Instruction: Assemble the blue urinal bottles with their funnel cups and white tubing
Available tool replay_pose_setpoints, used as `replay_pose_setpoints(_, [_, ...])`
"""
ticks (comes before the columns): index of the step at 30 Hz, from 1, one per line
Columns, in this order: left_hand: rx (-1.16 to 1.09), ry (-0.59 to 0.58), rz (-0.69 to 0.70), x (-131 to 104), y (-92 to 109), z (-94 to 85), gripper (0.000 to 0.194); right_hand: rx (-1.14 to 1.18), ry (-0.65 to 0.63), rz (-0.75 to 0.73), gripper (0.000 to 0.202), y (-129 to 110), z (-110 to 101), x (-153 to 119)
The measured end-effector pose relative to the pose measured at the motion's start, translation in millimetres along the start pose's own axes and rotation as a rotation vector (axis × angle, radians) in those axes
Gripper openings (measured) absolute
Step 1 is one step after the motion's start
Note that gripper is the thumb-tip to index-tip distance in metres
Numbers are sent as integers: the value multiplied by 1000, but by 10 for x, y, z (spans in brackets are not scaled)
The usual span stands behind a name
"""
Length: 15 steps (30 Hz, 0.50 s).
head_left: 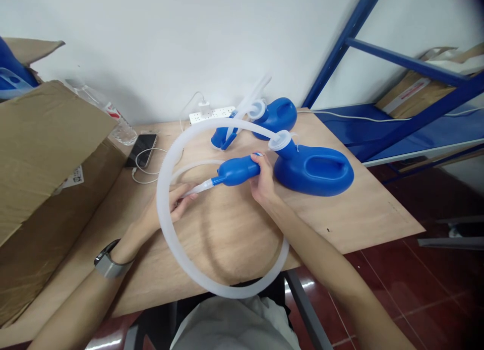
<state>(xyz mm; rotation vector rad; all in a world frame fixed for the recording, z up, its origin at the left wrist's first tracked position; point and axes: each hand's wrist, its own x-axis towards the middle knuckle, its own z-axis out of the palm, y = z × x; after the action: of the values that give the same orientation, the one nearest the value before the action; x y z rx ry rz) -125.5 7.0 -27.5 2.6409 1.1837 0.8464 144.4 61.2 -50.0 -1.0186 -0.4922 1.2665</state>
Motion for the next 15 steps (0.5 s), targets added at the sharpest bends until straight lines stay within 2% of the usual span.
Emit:
replay_pose_setpoints(6, [5,-60,-71,-26,-25,4,30,-78,-51,-19,39,-23,-27,21])
replay_pose_setpoints(8, [8,-75,-90,-54,-55,21,32,-128,-104,-42,33,-35,-49,41])
replay_pose_setpoints(12, [6,-48,-162,-96,-97,43,34,-293,-249,-146,20,-62,-93,78])
replay_pose_setpoints(15, [-11,-31,-175,-83,-96,36,35,-377,-279,-155,23,-104,-110,83])
